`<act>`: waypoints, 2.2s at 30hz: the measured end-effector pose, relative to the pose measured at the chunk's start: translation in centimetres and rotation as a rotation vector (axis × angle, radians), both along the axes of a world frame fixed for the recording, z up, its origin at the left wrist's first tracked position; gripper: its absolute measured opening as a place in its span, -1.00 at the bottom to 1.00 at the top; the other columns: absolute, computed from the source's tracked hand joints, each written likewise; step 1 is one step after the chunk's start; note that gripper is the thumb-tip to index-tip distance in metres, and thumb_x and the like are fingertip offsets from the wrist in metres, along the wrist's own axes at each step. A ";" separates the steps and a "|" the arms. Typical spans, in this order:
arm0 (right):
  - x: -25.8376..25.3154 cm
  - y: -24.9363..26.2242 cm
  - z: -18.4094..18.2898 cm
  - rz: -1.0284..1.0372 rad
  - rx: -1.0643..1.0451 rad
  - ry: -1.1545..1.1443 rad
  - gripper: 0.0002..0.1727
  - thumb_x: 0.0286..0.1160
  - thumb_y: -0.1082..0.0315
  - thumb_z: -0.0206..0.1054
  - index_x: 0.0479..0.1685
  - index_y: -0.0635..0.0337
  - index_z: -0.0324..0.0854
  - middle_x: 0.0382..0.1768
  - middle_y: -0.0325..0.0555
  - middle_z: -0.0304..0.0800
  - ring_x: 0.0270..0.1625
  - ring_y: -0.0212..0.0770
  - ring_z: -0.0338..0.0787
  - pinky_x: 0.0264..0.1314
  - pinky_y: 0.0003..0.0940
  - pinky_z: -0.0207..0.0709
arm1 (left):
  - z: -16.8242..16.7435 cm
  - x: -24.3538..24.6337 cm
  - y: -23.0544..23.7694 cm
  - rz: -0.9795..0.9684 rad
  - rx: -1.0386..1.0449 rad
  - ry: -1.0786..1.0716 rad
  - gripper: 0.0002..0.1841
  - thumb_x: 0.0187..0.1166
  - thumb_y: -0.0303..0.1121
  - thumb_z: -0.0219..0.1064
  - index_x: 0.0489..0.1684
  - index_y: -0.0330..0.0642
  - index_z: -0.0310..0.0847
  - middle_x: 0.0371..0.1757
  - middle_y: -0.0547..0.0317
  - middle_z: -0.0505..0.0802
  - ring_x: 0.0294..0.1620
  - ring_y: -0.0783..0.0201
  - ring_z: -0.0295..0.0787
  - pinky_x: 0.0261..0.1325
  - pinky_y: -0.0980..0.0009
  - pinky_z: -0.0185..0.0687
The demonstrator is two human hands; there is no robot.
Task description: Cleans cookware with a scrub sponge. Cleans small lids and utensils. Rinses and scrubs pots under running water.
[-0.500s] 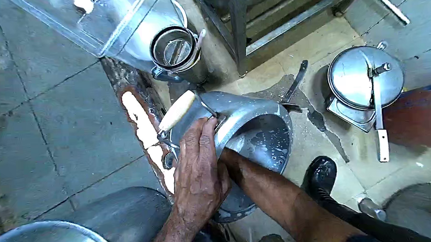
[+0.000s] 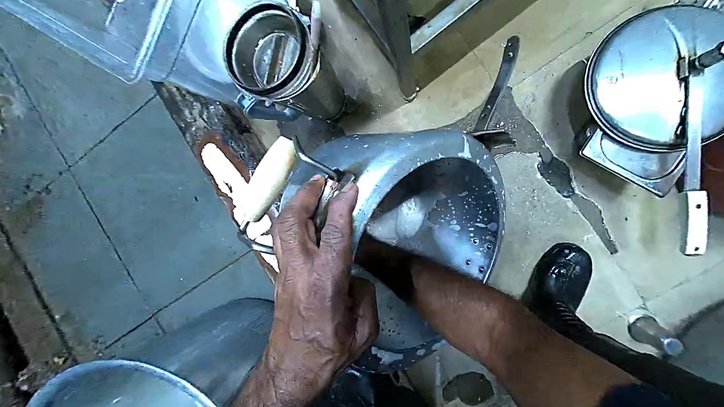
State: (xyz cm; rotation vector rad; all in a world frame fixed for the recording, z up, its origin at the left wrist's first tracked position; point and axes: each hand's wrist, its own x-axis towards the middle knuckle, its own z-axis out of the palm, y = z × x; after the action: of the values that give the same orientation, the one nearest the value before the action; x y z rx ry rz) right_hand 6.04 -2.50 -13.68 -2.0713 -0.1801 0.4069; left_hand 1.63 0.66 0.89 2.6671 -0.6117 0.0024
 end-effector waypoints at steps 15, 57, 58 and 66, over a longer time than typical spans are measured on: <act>2.4 -16.2 -6.0 0.362 -0.427 0.224 -0.54 0.69 0.18 0.28 0.32 0.41 0.66 0.36 0.32 0.71 0.48 0.21 0.65 0.58 0.13 0.42 | 0.4 0.5 -1.7 -0.014 0.027 0.006 -0.07 0.00 -0.36 0.34 0.73 -0.13 0.38 0.67 -0.30 0.43 0.63 -0.28 0.38 0.46 -0.09 0.52; -6.6 -7.8 0.4 0.774 -0.193 0.522 -0.56 0.79 0.20 0.16 0.31 0.41 0.64 0.23 0.44 0.73 0.33 0.37 0.71 0.36 0.40 0.45 | -0.1 1.3 -0.8 0.302 -0.051 0.045 -0.17 0.15 -0.52 0.35 0.70 -0.12 0.41 0.66 -0.30 0.46 0.60 -0.36 0.44 0.40 -0.28 0.52; -6.1 -8.5 2.2 0.801 -0.175 0.539 -0.62 0.79 0.30 0.16 0.27 0.47 0.65 0.18 0.46 0.73 0.26 0.36 0.72 0.30 0.36 0.46 | -0.1 1.7 -0.4 0.340 -0.057 0.062 -0.17 0.17 -0.55 0.36 0.70 -0.14 0.40 0.64 -0.33 0.46 0.59 -0.38 0.44 0.41 -0.30 0.51; -4.4 -11.9 5.4 0.498 -0.022 0.402 -0.69 0.42 0.35 0.46 0.06 0.36 0.77 0.00 0.26 0.84 0.10 0.15 0.81 0.27 0.25 0.58 | 0.2 1.3 1.1 0.350 -0.007 0.129 -0.17 0.30 -0.53 0.43 0.77 -0.12 0.32 0.70 -0.30 0.43 0.63 -0.31 0.44 0.53 -0.21 0.49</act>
State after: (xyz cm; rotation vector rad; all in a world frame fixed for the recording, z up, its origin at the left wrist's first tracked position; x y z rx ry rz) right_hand 1.62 -14.44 -8.30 -1.9059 -0.4504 1.1178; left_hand 2.91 1.73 1.04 2.7060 -0.0999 -0.0678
